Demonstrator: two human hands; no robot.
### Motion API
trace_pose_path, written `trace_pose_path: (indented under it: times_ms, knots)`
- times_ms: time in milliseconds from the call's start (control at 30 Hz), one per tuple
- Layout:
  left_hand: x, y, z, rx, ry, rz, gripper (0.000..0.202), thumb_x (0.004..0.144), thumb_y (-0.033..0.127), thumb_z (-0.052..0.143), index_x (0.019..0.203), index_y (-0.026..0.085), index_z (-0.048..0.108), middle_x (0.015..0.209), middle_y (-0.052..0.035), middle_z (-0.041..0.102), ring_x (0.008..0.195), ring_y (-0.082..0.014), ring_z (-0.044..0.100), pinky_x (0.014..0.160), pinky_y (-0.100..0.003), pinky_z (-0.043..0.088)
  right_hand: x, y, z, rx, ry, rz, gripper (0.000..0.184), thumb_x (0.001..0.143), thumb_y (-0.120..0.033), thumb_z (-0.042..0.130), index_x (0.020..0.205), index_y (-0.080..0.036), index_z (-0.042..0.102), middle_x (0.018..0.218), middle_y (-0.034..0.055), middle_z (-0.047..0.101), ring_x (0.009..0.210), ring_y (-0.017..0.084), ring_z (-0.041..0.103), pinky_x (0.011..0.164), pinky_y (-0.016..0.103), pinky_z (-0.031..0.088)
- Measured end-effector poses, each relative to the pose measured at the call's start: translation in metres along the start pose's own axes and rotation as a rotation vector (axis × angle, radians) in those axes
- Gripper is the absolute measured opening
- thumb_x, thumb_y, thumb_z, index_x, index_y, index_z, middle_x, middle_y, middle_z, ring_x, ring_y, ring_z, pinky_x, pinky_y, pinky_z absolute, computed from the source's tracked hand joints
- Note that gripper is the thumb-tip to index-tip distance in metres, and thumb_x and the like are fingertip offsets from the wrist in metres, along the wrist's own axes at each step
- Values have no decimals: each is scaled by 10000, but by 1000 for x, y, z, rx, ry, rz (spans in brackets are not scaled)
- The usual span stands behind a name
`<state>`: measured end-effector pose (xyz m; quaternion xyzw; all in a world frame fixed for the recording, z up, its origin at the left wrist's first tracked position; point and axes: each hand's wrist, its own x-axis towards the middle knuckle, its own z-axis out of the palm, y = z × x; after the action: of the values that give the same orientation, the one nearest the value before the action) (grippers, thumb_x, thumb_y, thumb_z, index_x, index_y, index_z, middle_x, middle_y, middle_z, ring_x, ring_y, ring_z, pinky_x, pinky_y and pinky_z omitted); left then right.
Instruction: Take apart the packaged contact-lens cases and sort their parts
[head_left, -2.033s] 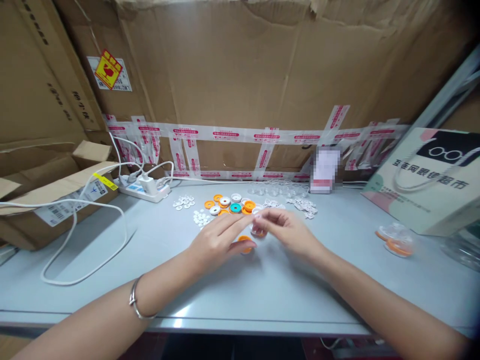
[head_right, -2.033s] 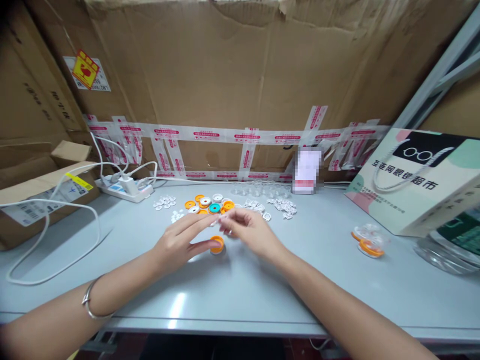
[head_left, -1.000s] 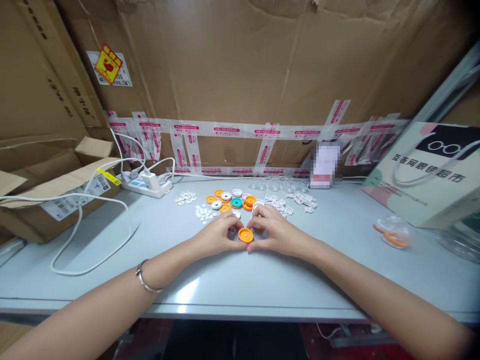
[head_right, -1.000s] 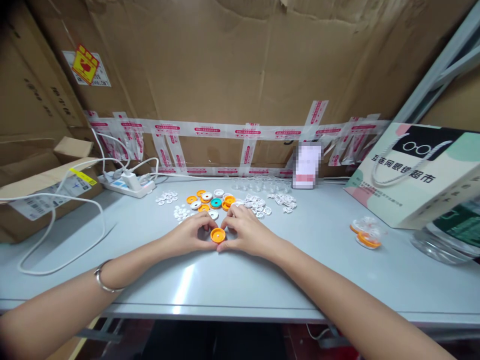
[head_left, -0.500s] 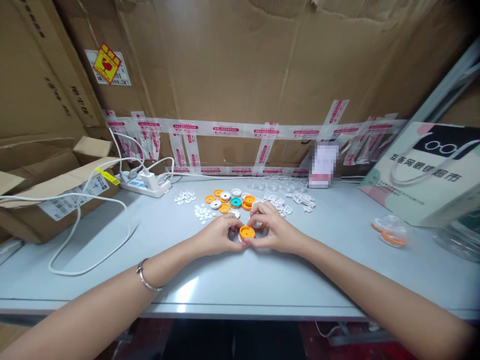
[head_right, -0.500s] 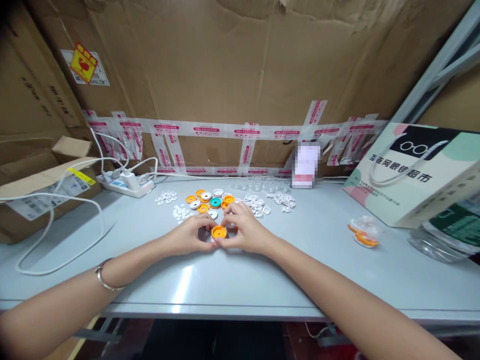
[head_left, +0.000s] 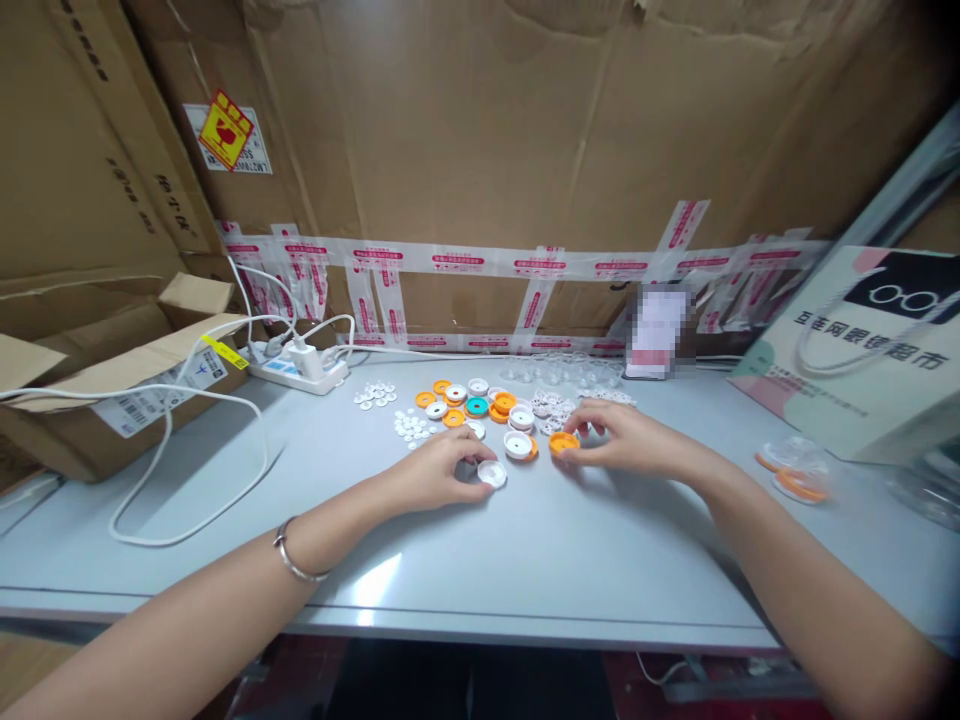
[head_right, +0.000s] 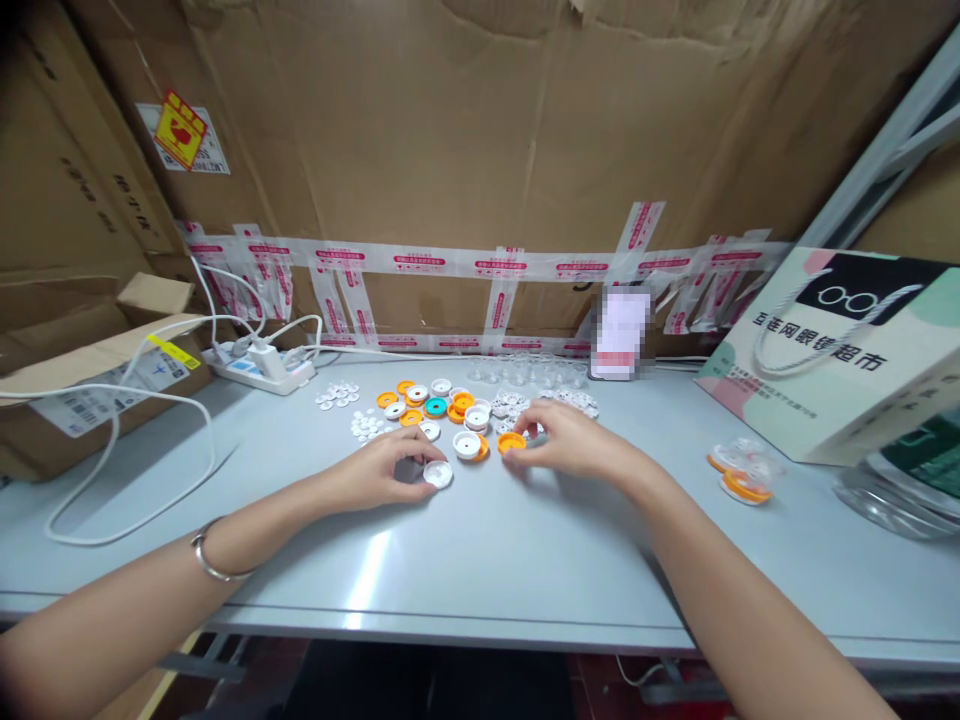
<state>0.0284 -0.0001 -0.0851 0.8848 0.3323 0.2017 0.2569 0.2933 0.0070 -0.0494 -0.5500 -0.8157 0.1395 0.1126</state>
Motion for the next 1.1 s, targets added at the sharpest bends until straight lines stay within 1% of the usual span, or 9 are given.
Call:
trace_pose_path:
  times_ms: [100,200,367,467,567,700,800,967,1100]
  knots:
    - [0,0,-2,-5,-11,-1,274,739,277,568,998,202,618,891,-32,531,837,-157,509,753,-251,407,-1,-4,5,-52,-70,-31,298,650,-485,623,765,-210,613,794,34,599,748,197,530,623,278,380]
    - [1,-1,-3,-5,-21,-4,271,748,290,575,1000,200,617,905,-35,545,844,-158,513,763,-255,405,4,-9,16,-99,-28,-46,347,649,-530,619,715,-192,582,753,40,591,707,189,522,596,267,359]
    - [1,-4,-4,-22,-36,3,300,728,392,623,958,199,623,895,-31,553,838,-160,517,752,-257,403,14,-9,29,-90,96,-78,390,643,-567,623,668,-186,544,720,31,581,669,172,508,575,257,343]
    - [1,-4,-3,-21,-31,10,323,709,428,642,933,197,622,889,-29,558,834,-159,515,734,-248,401,12,-16,28,-63,247,-71,366,661,-535,635,687,-182,542,723,26,579,680,170,507,610,270,356]
    - [1,-4,-3,4,-26,22,325,704,427,649,929,194,621,867,-26,567,819,-156,516,715,-242,394,4,-34,31,4,337,-218,298,738,-474,599,729,-180,556,741,25,576,717,160,513,665,276,371]
    - [1,-5,-6,15,-20,42,371,683,428,668,946,174,606,867,-31,593,812,-156,527,712,-240,397,-5,-57,46,13,189,-461,240,771,-411,592,884,-199,594,860,39,598,843,176,524,745,296,379]
    - [0,-5,-11,-17,-13,46,390,689,426,664,975,169,599,893,-34,614,824,-151,546,735,-236,406,-7,-61,55,-4,161,-447,241,771,-398,596,911,-202,601,894,44,615,881,190,536,761,312,380]
    - [0,-2,-13,2,-17,76,180,802,301,559,885,168,647,847,-33,636,786,-132,566,737,-228,410,-7,-59,55,-1,128,-403,145,803,-322,567,831,-189,619,823,46,640,836,185,566,751,313,390]
    - [1,-1,-9,60,-28,80,175,831,224,509,836,165,674,826,-44,635,780,-131,570,734,-224,413,-6,-58,58,11,112,-426,131,822,-284,539,820,-191,631,795,49,648,799,178,575,728,308,393]
